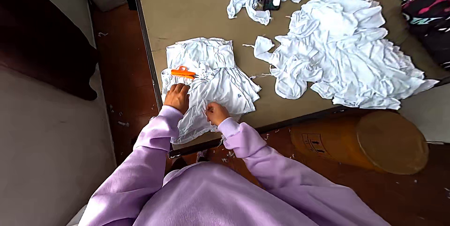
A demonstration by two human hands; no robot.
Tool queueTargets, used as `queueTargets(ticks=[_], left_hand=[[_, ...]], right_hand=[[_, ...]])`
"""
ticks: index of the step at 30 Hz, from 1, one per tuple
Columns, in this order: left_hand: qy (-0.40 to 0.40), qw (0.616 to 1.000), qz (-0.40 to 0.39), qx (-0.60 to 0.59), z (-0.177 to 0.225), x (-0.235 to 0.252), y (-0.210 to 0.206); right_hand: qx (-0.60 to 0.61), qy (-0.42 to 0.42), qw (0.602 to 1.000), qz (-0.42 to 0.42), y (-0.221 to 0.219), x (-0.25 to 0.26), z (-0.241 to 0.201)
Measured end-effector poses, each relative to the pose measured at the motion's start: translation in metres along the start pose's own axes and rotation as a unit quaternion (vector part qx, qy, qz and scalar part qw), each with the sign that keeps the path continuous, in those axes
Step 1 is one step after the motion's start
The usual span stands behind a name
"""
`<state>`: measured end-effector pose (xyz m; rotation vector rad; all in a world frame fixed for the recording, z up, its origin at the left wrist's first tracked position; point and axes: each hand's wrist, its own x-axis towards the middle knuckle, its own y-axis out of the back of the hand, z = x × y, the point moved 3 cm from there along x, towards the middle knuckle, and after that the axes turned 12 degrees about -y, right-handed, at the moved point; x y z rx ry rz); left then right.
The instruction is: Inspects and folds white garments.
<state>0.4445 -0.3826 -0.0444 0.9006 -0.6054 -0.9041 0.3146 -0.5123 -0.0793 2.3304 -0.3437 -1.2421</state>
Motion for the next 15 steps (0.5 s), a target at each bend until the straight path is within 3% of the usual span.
queueTargets(ticks=[4,6,10,15], left_hand=[[0.001,0.997,-0.067,0.037,-0.016,0.041,-0.008],[0.009,0.992,-0.111,0.052,-0.024,0.06,-0.014],[-0.015,0.982,-0.161,0.093,-0.043,0.076,-0.018],[-0.026,0.983,-0.151,0.105,-0.054,0.064,0.005]], right_hand=[[0.083,0.033,0.989,-0.114,-0.012,-0.019,0.021],[0.146,0.036,0.983,-0.101,-0.022,-0.03,0.035],[0.229,0.095,0.967,0.065,-0.039,-0.049,0.058],[0.165,0.179,0.937,0.251,-0.054,-0.061,0.079]])
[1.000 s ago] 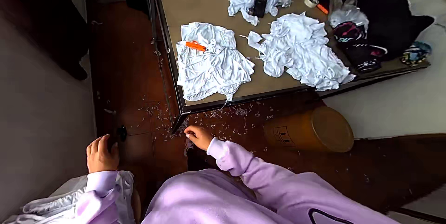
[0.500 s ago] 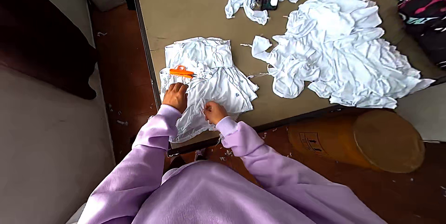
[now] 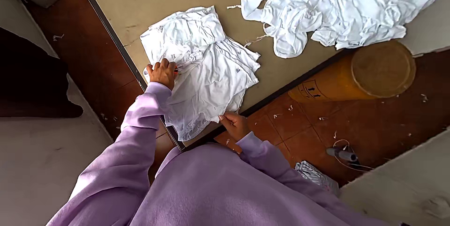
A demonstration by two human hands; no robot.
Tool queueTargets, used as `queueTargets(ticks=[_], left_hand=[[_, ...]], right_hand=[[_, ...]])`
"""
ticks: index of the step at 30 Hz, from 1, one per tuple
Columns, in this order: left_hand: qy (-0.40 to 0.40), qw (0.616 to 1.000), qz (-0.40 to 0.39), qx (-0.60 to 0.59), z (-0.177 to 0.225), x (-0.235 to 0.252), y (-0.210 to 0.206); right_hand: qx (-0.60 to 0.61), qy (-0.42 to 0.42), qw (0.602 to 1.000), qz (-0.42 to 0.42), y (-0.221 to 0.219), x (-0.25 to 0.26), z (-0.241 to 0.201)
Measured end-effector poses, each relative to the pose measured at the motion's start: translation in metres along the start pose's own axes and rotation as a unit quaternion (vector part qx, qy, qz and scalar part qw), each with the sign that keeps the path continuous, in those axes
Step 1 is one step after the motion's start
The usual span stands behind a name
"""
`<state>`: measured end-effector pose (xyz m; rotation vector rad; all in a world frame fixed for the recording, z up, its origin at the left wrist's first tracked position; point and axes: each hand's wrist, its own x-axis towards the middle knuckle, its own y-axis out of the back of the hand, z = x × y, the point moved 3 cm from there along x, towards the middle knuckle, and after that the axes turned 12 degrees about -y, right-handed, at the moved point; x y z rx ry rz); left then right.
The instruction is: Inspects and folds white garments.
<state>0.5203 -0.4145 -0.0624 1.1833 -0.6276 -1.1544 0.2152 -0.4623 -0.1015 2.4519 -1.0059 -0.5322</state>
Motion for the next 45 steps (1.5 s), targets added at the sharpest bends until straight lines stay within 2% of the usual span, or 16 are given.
queueTargets(ticks=[2,4,6,7,9,11,13,17,21,29,35,40,45], left_hand=[[-0.024,0.997,0.068,-0.026,0.003,-0.024,0.007],[-0.064,0.984,0.147,-0.079,0.014,-0.049,0.008],[-0.115,0.966,0.168,-0.16,0.031,-0.071,-0.002],[-0.133,0.957,0.16,-0.202,0.041,-0.081,-0.011],[-0.15,0.942,0.12,-0.276,0.061,-0.098,-0.031],[-0.164,0.93,0.084,-0.319,0.077,-0.109,-0.046],[-0.175,0.926,0.046,-0.33,0.084,-0.117,-0.053],[-0.197,0.916,-0.011,-0.349,0.081,-0.129,-0.044],[-0.201,0.91,-0.073,-0.355,0.079,-0.14,-0.035],[-0.209,0.926,-0.056,-0.31,0.097,-0.139,-0.039],[-0.233,0.928,-0.034,-0.29,0.11,-0.133,-0.038],[-0.239,0.933,0.029,-0.267,0.114,-0.133,-0.043],[-0.241,0.918,0.003,-0.314,0.115,-0.133,-0.046]], right_hand=[[0.047,-0.062,0.997,0.005,-0.001,-0.008,0.003],[0.166,-0.197,0.966,0.011,-0.004,-0.013,-0.002],[0.246,-0.297,0.922,0.045,-0.007,-0.015,-0.008],[0.25,-0.313,0.914,0.057,-0.009,-0.015,-0.007],[0.223,-0.292,0.928,0.058,-0.012,-0.017,0.0],[0.218,-0.256,0.941,0.022,-0.014,-0.02,0.001],[0.252,-0.237,0.938,-0.019,-0.013,-0.024,-0.006],[0.253,-0.242,0.935,-0.051,-0.005,-0.029,-0.025],[0.206,-0.174,0.961,-0.061,0.005,-0.03,-0.037],[0.219,-0.097,0.961,-0.141,0.015,-0.025,-0.046],[0.2,-0.076,0.965,-0.15,0.017,-0.024,-0.051],[0.211,-0.064,0.963,-0.155,0.019,-0.024,-0.05],[0.194,-0.059,0.967,-0.152,0.022,-0.026,-0.051]])
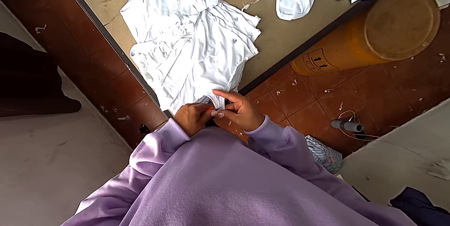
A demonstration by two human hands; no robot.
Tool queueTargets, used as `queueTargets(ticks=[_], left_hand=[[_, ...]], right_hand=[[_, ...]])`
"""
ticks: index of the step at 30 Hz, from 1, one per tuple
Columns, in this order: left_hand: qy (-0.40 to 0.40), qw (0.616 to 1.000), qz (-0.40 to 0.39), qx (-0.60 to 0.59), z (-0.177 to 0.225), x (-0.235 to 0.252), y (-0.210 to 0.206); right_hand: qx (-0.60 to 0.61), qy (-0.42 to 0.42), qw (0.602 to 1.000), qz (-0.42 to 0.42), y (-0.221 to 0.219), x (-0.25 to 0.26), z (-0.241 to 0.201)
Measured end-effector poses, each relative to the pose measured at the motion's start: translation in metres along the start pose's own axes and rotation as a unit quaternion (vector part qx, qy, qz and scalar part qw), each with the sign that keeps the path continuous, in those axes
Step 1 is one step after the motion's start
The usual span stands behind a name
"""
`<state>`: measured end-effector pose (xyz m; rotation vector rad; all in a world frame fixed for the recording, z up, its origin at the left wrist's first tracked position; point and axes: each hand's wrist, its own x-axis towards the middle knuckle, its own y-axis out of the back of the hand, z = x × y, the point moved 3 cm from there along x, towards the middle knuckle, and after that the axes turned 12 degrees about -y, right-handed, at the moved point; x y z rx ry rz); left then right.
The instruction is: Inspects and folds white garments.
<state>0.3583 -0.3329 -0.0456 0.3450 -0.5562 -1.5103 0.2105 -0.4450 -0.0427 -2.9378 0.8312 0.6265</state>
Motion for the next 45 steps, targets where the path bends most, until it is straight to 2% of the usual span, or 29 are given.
queueTargets(ticks=[6,13,18,21,23,24,25,26,27,28,29,31,32,33,34,35,36,38,39,40,42,43,44,45], left_hand=[[-0.025,0.999,0.004,0.034,0.003,0.009,-0.005],[-0.018,1.0,-0.012,-0.013,0.002,0.01,-0.003],[-0.051,0.998,0.033,0.004,0.003,0.017,-0.006],[-0.001,0.998,0.057,-0.001,-0.013,0.015,-0.001],[0.063,0.997,0.036,0.011,-0.03,0.012,0.006],[0.091,0.995,0.025,0.021,-0.037,0.012,0.009],[0.113,0.993,0.014,0.033,-0.041,0.013,0.011],[0.124,0.991,0.0,0.048,-0.042,0.016,0.012],[0.134,0.989,-0.025,0.066,-0.04,0.02,0.011],[0.149,0.983,-0.065,0.086,-0.038,0.026,0.008],[0.164,0.975,-0.106,0.109,-0.035,0.033,0.003],[0.159,0.963,-0.155,0.153,-0.034,0.043,-0.008],[0.14,0.965,-0.15,0.163,-0.035,0.046,-0.01],[0.129,0.972,-0.127,0.147,-0.036,0.05,-0.009],[0.129,0.983,-0.083,0.1,-0.04,0.053,-0.005],[0.133,0.991,-0.008,0.027,-0.045,0.054,0.001],[0.149,0.983,0.082,-0.073,-0.05,0.053,0.009],[0.2,0.918,0.232,-0.25,-0.055,0.053,0.034],[0.216,0.885,0.291,-0.292,-0.055,0.053,0.05],[0.221,0.864,0.339,-0.3,-0.057,0.052,0.067],[0.21,0.87,0.383,-0.228,-0.061,0.047,0.094],[0.2,0.892,0.37,-0.164,-0.062,0.044,0.102],[0.186,0.916,0.342,-0.093,-0.062,0.042,0.105],[0.17,0.936,0.306,-0.027,-0.06,0.041,0.102]], right_hand=[[0.008,0.009,1.0,-0.019,0.0,-0.001,0.0],[0.003,-0.004,1.0,-0.019,0.006,-0.003,-0.001],[0.013,-0.015,0.999,-0.033,0.001,-0.002,-0.003],[0.017,-0.042,0.996,-0.08,0.016,-0.01,0.006],[-0.07,-0.101,0.988,-0.092,0.042,-0.028,0.025],[-0.173,-0.168,0.967,-0.088,0.058,-0.039,0.037],[-0.319,-0.257,0.908,-0.085,0.073,-0.048,0.051],[-0.442,-0.352,0.821,-0.084,0.084,-0.055,0.068],[-0.486,-0.411,0.768,-0.068,0.09,-0.062,0.083],[-0.497,-0.421,0.757,-0.051,0.092,-0.063,0.089],[-0.488,-0.39,0.78,-0.034,0.09,-0.058,0.084],[-0.394,-0.28,0.875,0.041,0.075,-0.042,0.066],[-0.355,-0.225,0.903,0.094,0.065,-0.032,0.056],[-0.34,-0.18,0.912,0.14,0.056,-0.021,0.047],[-0.34,-0.15,0.912,0.173,0.048,-0.01,0.041],[-0.348,-0.133,0.908,0.192,0.043,0.002,0.038],[-0.358,-0.122,0.904,0.201,0.039,0.012,0.039],[-0.363,-0.105,0.905,0.195,0.037,0.024,0.044],[-0.344,-0.096,0.914,0.191,0.037,0.026,0.045],[-0.29,-0.094,0.935,0.181,0.04,0.023,0.046],[-0.031,-0.121,0.983,0.137,0.048,0.01,0.047],[0.139,-0.143,0.975,0.1,0.053,0.0,0.047],[0.263,-0.157,0.949,0.075,0.059,-0.008,0.049],[0.306,-0.174,0.934,0.062,0.066,-0.016,0.052]])
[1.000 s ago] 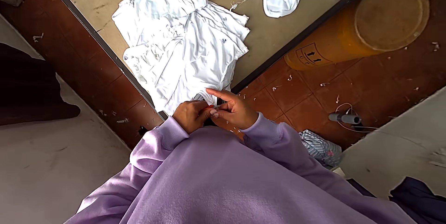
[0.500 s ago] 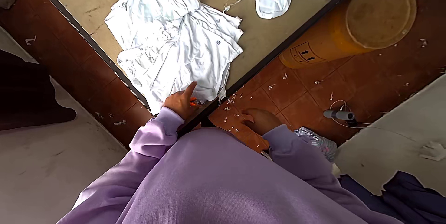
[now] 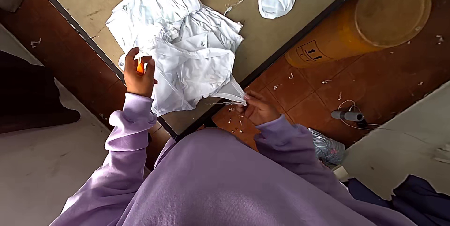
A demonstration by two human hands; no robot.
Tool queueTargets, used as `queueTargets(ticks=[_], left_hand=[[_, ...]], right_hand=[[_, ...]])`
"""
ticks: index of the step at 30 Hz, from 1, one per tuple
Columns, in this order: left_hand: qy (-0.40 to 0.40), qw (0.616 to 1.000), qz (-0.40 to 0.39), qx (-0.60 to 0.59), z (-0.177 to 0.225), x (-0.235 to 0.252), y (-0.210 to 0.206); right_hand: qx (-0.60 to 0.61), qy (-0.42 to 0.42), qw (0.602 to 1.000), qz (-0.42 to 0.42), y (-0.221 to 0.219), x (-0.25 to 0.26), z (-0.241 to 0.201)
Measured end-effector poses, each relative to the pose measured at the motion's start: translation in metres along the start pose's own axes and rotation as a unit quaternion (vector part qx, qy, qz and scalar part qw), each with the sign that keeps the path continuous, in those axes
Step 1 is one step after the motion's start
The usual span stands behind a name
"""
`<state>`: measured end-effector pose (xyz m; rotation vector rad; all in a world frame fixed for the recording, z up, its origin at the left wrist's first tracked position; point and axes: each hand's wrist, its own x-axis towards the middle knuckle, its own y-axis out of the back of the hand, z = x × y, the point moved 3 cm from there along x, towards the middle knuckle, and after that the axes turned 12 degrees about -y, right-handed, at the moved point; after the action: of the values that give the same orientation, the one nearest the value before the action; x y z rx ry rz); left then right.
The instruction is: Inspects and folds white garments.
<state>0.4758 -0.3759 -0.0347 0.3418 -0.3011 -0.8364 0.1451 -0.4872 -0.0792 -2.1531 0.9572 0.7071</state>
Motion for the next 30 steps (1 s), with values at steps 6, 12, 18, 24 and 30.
queueTargets(ticks=[6,12,18,24,30], left_hand=[[-0.099,0.944,-0.284,0.137,0.01,-0.053,-0.08],[-0.072,0.935,-0.329,0.106,0.005,-0.058,-0.11],[0.038,0.961,-0.208,-0.177,0.017,-0.036,-0.072],[0.112,0.918,-0.185,-0.333,0.017,-0.025,-0.061],[0.141,0.906,-0.211,-0.338,0.014,-0.03,-0.062]], right_hand=[[-0.427,0.01,0.881,0.202,0.02,0.002,-0.004],[-0.427,0.134,0.881,0.156,-0.033,0.042,-0.024],[-0.222,0.165,0.955,0.108,-0.056,0.045,-0.038],[-0.059,-0.03,0.991,0.115,-0.064,0.042,-0.038],[0.076,0.087,0.991,0.068,-0.091,0.053,-0.033]])
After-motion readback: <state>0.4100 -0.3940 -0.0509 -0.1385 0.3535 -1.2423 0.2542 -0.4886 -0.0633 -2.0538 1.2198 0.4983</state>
